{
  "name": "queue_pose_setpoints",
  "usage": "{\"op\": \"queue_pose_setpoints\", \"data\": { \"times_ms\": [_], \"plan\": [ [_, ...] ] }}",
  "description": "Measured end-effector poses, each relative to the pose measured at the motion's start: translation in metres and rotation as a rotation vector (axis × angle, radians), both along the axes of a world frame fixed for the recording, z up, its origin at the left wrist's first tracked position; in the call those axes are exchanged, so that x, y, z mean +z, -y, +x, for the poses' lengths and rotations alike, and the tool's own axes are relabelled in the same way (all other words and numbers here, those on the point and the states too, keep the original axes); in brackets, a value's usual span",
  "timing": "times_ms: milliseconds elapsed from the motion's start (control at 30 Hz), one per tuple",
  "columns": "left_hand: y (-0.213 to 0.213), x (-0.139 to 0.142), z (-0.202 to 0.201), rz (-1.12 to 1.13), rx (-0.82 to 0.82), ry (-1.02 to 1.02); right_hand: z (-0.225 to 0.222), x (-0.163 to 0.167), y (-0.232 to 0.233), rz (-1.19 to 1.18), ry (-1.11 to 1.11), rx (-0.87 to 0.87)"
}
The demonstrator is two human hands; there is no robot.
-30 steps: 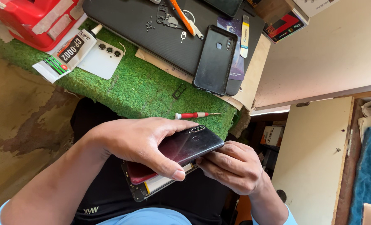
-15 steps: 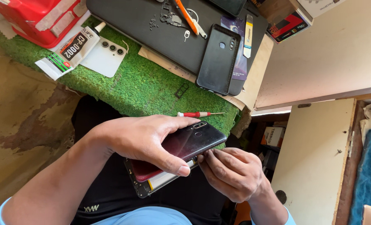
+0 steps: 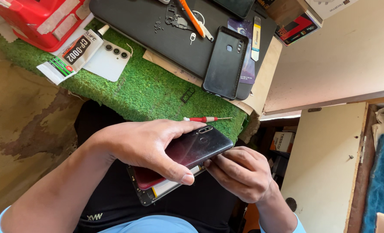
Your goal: The person uses a screwdriver to remove screws from a disassembled smartphone, then places the back cover onto the device and presses the edges to secure it.
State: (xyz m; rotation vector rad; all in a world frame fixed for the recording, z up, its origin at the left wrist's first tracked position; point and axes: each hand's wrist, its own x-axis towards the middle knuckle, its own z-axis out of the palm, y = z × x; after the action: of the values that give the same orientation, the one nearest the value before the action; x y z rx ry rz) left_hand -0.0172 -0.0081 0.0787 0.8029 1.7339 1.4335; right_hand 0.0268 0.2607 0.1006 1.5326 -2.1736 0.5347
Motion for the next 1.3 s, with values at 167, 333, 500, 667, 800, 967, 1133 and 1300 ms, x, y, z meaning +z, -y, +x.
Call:
{"op": "queue_pose_setpoints", "data": {
  "times_ms": [167,333,500,667,800,967,1133,1300],
  "plan": [
    [-0.005,-0.002,0.000,0.114,0.019,0.199,-0.003,-0.007,-0.003,-0.020,-0.075,-0.056],
    [-0.017,-0.006,0.001,0.327,0.237,0.244,0.000,-0.024,-0.005,-0.430,0.457,-0.416],
    [-0.043,-0.009,0.011,0.373,0.560,0.126,0.005,-0.036,0.008,-0.966,1.454,-0.249],
    [-0.049,-0.014,0.020,0.407,0.666,0.228,0.009,-0.034,0.018,-0.958,1.449,-0.380],
    [-0.045,-0.028,0.025,0.705,0.621,0.528,-0.001,-0.029,0.012,-1.043,1.447,-0.330],
    [-0.057,-0.047,0.040,1.003,0.644,0.869,-0.011,-0.023,0.011,-0.955,1.400,-0.369],
    [-0.065,-0.052,0.045,1.214,0.606,0.903,-0.011,-0.014,0.029,-0.629,1.023,-0.603],
    [-0.067,-0.050,0.044,1.266,0.616,0.747,-0.007,0.013,0.037,-0.364,0.785,-0.566]
  ]
}}
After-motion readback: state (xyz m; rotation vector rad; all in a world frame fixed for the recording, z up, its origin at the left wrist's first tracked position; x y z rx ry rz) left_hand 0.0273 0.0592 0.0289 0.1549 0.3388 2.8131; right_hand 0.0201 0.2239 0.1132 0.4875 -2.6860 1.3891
